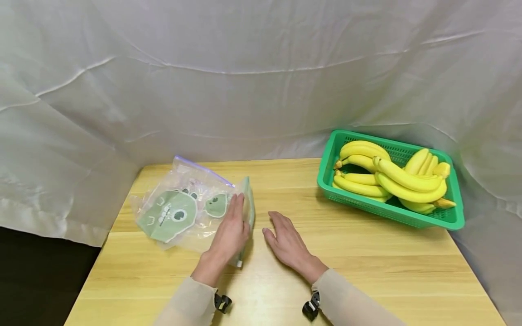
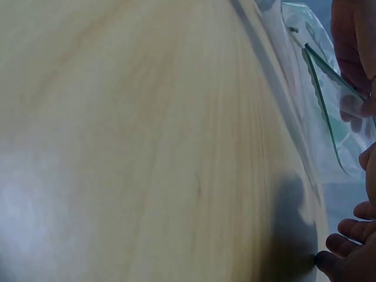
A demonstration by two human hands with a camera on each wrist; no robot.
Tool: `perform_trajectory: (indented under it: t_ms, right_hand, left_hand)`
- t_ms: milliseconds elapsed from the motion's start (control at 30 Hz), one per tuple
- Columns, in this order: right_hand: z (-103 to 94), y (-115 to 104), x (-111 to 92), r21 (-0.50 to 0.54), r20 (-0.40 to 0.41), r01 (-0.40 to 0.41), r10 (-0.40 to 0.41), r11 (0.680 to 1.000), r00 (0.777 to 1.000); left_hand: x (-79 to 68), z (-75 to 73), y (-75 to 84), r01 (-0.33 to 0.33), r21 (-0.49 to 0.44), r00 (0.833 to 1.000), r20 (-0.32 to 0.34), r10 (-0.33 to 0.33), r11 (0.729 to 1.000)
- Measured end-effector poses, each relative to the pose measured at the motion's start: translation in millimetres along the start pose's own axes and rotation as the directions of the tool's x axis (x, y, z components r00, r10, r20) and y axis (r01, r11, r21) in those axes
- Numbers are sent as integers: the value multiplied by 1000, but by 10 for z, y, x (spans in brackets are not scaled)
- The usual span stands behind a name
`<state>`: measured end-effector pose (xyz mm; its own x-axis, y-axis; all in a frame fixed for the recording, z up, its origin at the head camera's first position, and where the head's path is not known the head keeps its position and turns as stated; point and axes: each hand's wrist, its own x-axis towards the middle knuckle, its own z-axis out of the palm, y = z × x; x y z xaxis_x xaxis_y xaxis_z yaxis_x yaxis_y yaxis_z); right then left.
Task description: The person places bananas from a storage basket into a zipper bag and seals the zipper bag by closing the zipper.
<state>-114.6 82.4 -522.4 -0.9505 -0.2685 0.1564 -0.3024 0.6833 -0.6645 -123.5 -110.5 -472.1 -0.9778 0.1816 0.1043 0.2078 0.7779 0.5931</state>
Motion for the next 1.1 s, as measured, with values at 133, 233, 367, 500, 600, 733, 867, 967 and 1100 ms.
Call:
perform_trajectory:
  t_ms: [133, 233, 367, 500, 600, 733, 867, 967, 1100]
  right_hand:
    - [-59, 39, 6, 27, -23, -41, 41, 999, 999]
    - [-111, 75, 12, 35, -33, -64, 65, 997, 997]
    - [-184, 138, 12, 37, -33, -101, 102, 994, 994]
    - [-235, 200, -6, 39, -44, -119, 120, 992, 992]
    - [-253, 238, -24, 29, -57, -116, 118, 993, 991]
    - [-266, 261, -46, 18, -72, -106, 107, 994, 992]
    - [-277, 270, -59, 13, -84, -109, 110, 994, 990]
    - [-280, 284, -65, 12, -109, -110, 110, 994, 988]
    - [-282, 306, -72, 11, -138, -107, 108, 994, 985]
  left_hand:
    - [19, 94, 151, -13, -55, 999, 29, 14, 998]
    - [47, 154, 267, -23, -88, 998, 51, 28, 996]
    - [93, 247, 420, -35, -114, 995, 88, 45, 993]
    - [127, 357, 537, -62, -105, 990, 118, 74, 993]
    - [143, 426, 594, -86, -84, 986, 133, 97, 993]
    - [151, 486, 646, -110, -51, 983, 142, 117, 993]
    - [154, 518, 678, -135, -8, 982, 132, 135, 991]
    - [160, 529, 698, -146, 12, 982, 124, 144, 989]
    - [167, 541, 718, -164, 46, 980, 120, 158, 985]
